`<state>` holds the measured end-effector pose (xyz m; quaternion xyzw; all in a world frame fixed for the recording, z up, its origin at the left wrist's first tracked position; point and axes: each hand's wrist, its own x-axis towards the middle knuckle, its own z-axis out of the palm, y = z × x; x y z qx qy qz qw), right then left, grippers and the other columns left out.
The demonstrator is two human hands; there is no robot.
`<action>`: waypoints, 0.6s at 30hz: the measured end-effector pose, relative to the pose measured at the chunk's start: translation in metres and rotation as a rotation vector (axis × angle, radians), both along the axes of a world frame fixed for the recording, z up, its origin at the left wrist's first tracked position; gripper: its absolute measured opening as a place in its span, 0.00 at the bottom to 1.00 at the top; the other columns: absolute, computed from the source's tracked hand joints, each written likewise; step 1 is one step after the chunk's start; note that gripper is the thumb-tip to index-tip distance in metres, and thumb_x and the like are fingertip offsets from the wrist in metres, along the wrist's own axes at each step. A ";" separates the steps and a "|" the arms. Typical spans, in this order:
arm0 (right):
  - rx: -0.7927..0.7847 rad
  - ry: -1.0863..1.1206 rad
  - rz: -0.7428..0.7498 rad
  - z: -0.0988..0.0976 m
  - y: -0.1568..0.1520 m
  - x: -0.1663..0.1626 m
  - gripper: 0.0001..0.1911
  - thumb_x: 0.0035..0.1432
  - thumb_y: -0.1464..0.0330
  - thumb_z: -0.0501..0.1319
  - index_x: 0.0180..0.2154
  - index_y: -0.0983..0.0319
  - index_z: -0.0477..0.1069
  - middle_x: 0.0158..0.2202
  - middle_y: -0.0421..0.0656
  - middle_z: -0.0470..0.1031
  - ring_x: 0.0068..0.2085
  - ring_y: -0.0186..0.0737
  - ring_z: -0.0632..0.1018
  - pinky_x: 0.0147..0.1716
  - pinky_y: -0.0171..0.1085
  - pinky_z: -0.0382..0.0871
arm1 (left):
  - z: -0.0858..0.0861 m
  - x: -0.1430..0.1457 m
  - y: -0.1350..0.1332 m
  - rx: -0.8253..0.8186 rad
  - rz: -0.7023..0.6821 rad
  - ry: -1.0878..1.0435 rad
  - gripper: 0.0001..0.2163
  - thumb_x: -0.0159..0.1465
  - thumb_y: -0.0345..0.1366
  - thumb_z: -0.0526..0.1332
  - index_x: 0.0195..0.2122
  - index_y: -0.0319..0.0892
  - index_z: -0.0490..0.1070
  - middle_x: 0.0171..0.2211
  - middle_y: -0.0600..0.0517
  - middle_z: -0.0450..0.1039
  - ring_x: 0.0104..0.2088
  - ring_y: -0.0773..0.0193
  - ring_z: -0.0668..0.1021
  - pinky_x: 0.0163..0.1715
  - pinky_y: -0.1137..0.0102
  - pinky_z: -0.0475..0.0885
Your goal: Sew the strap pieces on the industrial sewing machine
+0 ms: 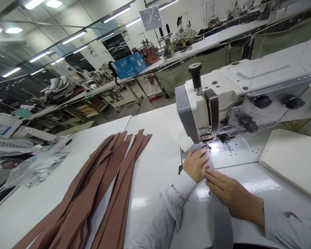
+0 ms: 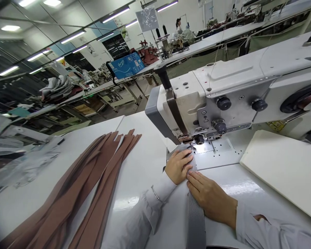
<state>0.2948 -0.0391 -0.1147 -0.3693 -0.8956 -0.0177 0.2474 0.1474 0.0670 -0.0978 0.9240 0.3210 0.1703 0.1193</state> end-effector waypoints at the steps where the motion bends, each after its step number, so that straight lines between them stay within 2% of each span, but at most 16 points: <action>1: 0.001 -0.004 -0.005 0.000 0.000 0.000 0.27 0.44 0.81 0.49 0.49 0.77 0.67 0.52 0.61 0.66 0.56 0.56 0.65 0.52 0.50 0.65 | 0.000 0.000 0.001 0.002 0.003 0.001 0.12 0.58 0.31 0.59 0.44 0.42 0.70 0.52 0.48 0.69 0.52 0.57 0.70 0.58 0.54 0.58; 5: 0.048 -0.012 -0.009 0.002 -0.003 -0.001 0.26 0.46 0.82 0.48 0.49 0.78 0.67 0.51 0.62 0.67 0.56 0.55 0.65 0.52 0.50 0.66 | 0.001 0.003 0.006 0.036 0.000 0.014 0.10 0.60 0.32 0.58 0.43 0.43 0.70 0.51 0.48 0.69 0.51 0.57 0.71 0.57 0.55 0.59; 10: 0.074 0.025 -0.012 0.003 -0.011 -0.005 0.24 0.48 0.82 0.48 0.47 0.77 0.68 0.49 0.60 0.69 0.55 0.52 0.67 0.51 0.48 0.67 | 0.001 0.004 0.001 0.117 0.031 0.018 0.07 0.60 0.34 0.58 0.38 0.41 0.72 0.46 0.47 0.72 0.47 0.54 0.73 0.47 0.57 0.68; 13: 0.075 0.043 -0.029 0.002 -0.012 -0.008 0.23 0.48 0.82 0.49 0.47 0.77 0.68 0.49 0.60 0.69 0.54 0.53 0.67 0.51 0.48 0.68 | 0.002 0.002 0.001 0.077 0.036 -0.021 0.11 0.57 0.40 0.63 0.39 0.41 0.72 0.48 0.47 0.71 0.47 0.52 0.73 0.50 0.56 0.66; 18: 0.070 0.055 -0.031 0.000 -0.016 -0.013 0.21 0.50 0.81 0.52 0.48 0.76 0.67 0.48 0.58 0.70 0.54 0.54 0.67 0.52 0.48 0.66 | 0.003 0.001 0.009 0.040 0.050 0.005 0.12 0.56 0.40 0.64 0.40 0.43 0.72 0.50 0.48 0.71 0.50 0.55 0.72 0.55 0.54 0.62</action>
